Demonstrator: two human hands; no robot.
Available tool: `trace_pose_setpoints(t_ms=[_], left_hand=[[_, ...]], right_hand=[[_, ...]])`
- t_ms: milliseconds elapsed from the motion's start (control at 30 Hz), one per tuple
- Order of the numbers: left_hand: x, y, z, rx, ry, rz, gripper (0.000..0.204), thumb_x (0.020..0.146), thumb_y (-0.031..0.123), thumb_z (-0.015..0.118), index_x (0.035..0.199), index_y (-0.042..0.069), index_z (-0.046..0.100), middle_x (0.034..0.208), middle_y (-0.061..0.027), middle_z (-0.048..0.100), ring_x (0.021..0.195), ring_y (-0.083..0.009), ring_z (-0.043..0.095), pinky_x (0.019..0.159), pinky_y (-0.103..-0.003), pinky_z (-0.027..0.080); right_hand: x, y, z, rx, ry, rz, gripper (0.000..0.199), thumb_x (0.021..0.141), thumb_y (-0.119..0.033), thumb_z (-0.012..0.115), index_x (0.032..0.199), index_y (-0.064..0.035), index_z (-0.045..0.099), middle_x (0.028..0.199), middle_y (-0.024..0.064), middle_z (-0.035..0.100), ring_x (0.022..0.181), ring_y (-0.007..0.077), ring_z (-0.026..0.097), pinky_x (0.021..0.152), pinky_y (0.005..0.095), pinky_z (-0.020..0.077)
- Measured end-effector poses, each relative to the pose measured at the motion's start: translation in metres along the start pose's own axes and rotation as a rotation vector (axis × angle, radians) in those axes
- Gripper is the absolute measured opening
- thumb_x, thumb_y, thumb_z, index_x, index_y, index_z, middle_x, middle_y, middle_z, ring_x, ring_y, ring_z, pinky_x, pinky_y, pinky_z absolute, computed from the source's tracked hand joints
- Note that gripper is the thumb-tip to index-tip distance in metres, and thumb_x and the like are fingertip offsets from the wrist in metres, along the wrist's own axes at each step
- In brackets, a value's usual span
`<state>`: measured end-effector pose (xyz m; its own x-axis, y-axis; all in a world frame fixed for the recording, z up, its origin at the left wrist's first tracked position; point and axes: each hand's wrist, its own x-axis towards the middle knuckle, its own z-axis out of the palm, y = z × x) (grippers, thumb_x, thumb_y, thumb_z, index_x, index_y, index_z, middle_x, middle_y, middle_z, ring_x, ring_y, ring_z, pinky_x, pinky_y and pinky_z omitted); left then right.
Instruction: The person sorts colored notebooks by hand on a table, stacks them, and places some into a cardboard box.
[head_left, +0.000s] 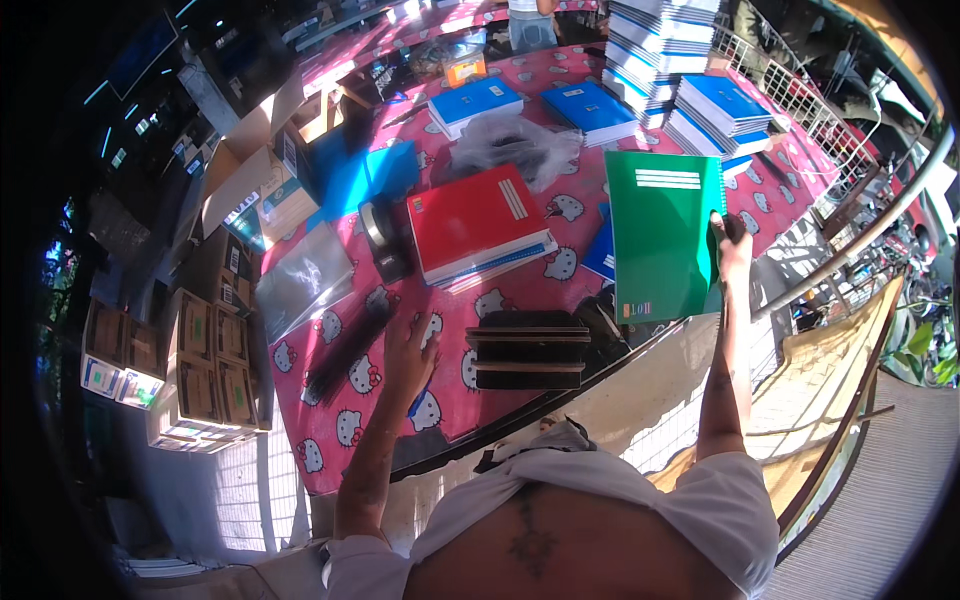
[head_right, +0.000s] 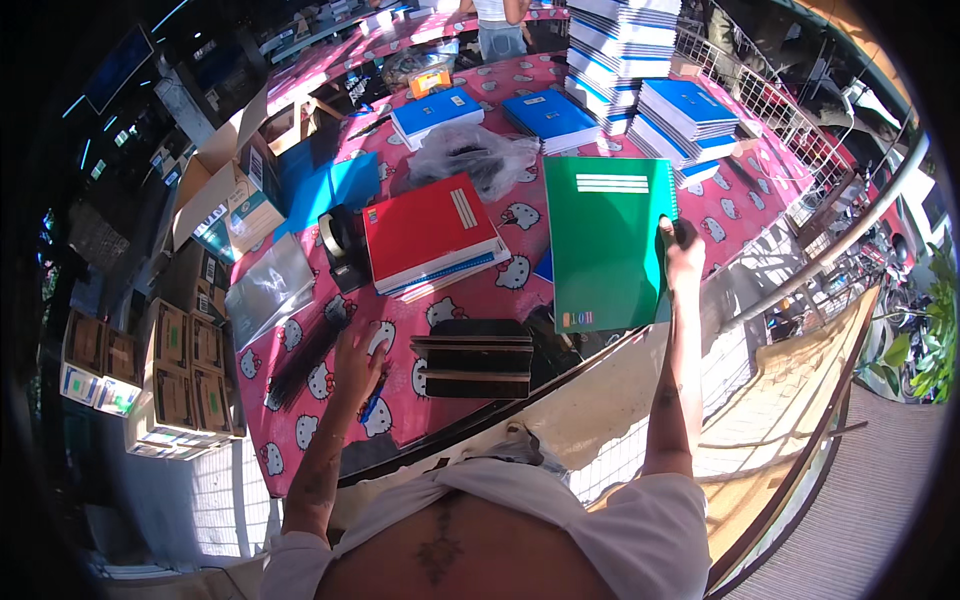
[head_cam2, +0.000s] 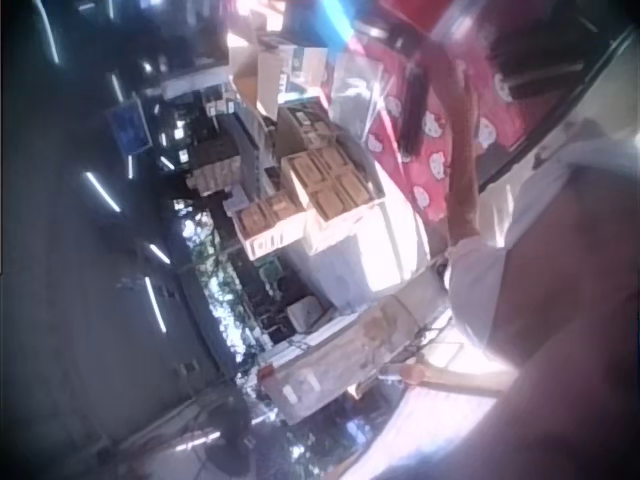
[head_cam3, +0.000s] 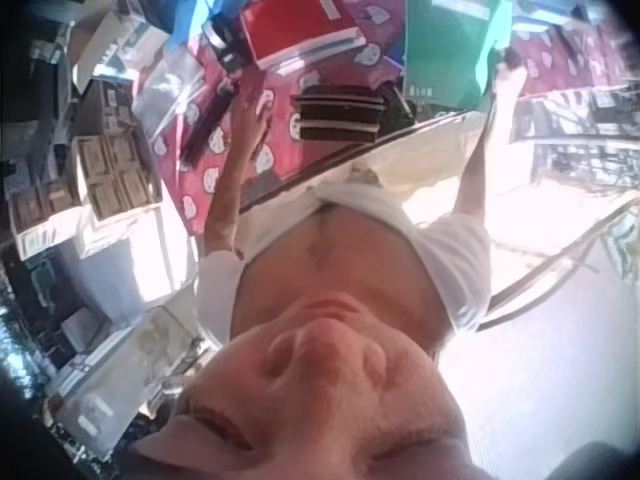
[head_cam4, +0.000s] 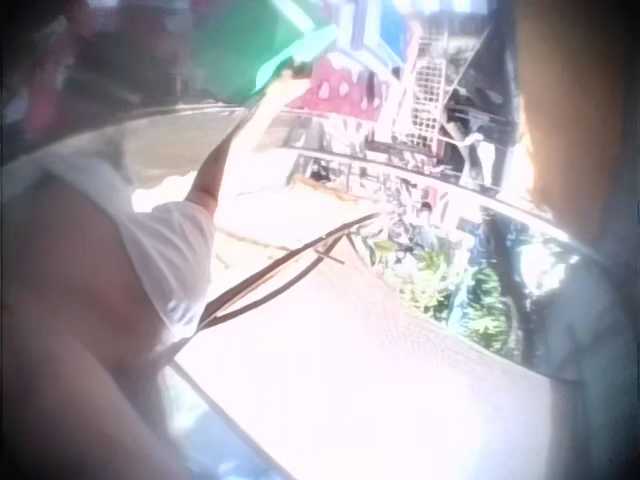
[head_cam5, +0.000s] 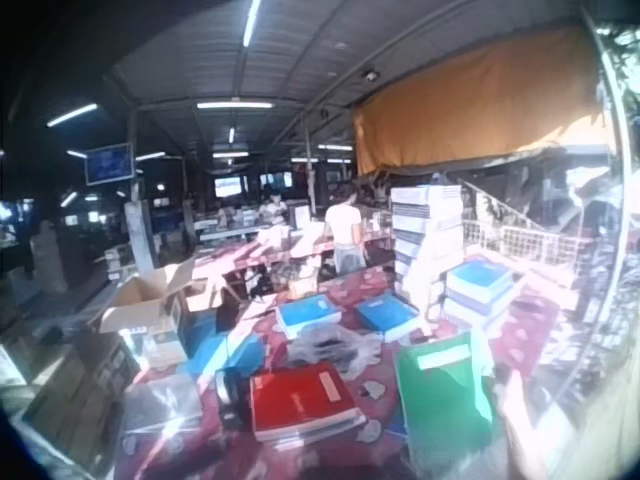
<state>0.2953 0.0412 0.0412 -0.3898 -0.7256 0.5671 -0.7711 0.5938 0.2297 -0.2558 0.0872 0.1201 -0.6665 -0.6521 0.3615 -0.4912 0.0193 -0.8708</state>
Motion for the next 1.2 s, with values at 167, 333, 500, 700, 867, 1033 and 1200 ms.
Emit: trace_pose_setpoints(t_ms=[167,333,500,700,867,1033,1200], left_hand=[[0.125,0.008,0.082,-0.068,0.034,0.219,0.032,0.087,0.018,0.072,0.117,0.006,0.067,0.120,-0.0160,0.063,0.116,-0.0351,0.058,0.096,-0.043,0.050],[0.122,-0.030,0.095,0.001,-0.130,0.205,0.028,0.090,0.022,0.068,0.114,0.008,0.069,0.109,-0.0142,0.070,0.103,-0.0307,0.067,0.091,-0.041,0.053],[0.174,-0.013,0.059,-0.161,-0.193,0.017,0.022,0.092,0.019,0.063,0.109,0.006,0.067,0.093,-0.0138,0.070,0.087,-0.0330,0.068,0.081,-0.044,0.053],[0.219,0.097,-0.076,-0.064,-0.012,0.275,0.015,0.091,0.014,0.062,0.103,0.005,0.065,0.087,-0.0128,0.069,0.083,-0.0356,0.066,0.072,-0.046,0.052],[0.201,0.136,-0.107,-0.309,-0.116,0.527,0.014,0.091,0.011,0.064,0.101,0.001,0.065,0.090,-0.0131,0.069,0.080,-0.0352,0.067,0.069,-0.043,0.053],[0.179,0.143,-0.085,-0.296,-0.206,0.635,0.015,0.086,0.010,0.068,0.100,0.003,0.064,0.088,-0.0120,0.067,0.082,-0.0314,0.066,0.069,-0.041,0.052],[0.159,0.131,-0.093,-0.247,-0.173,0.664,0.012,0.083,0.013,0.067,0.090,0.006,0.061,0.076,-0.0078,0.063,0.074,-0.0298,0.066,0.070,-0.041,0.050]], right_hand=[[-0.001,0.091,0.036,-0.622,-0.021,0.101,0.088,0.086,-0.049,0.069,0.153,-0.0103,0.027,0.143,0.0266,0.046,0.128,0.0480,0.046,0.104,0.0502,0.0419],[-0.148,-0.040,0.096,-0.121,-0.893,-0.545,0.071,0.086,-0.035,0.074,0.146,-0.0099,0.043,0.140,0.0220,0.050,0.131,0.0399,0.048,0.107,0.0433,0.0415],[-0.110,-0.031,0.113,0.112,-0.716,-0.197,0.070,0.083,-0.023,0.077,0.143,-0.0061,0.045,0.137,0.0234,0.050,0.127,0.0392,0.050,0.106,0.0433,0.0420],[-0.094,-0.068,0.122,0.254,-0.184,-0.370,0.062,0.080,-0.018,0.081,0.134,-0.0041,0.054,0.122,0.0197,0.061,0.116,0.0285,0.059,0.100,0.0422,0.0465],[-0.145,-0.039,0.074,0.638,-0.710,0.036,0.029,0.082,-0.009,0.081,0.109,-0.0026,0.071,0.098,0.0012,0.074,0.092,0.0083,0.065,0.085,0.0279,0.0530],[-0.197,0.004,0.093,0.728,-0.553,0.222,0.028,0.083,-0.008,0.080,0.109,-0.0058,0.072,0.101,0.0009,0.073,0.096,0.0084,0.065,0.087,0.0274,0.0525],[-0.213,-0.010,0.110,0.750,-0.520,0.178,0.041,0.082,-0.006,0.080,0.119,-0.0050,0.065,0.111,0.0030,0.071,0.103,0.0113,0.064,0.090,0.0289,0.0520]])
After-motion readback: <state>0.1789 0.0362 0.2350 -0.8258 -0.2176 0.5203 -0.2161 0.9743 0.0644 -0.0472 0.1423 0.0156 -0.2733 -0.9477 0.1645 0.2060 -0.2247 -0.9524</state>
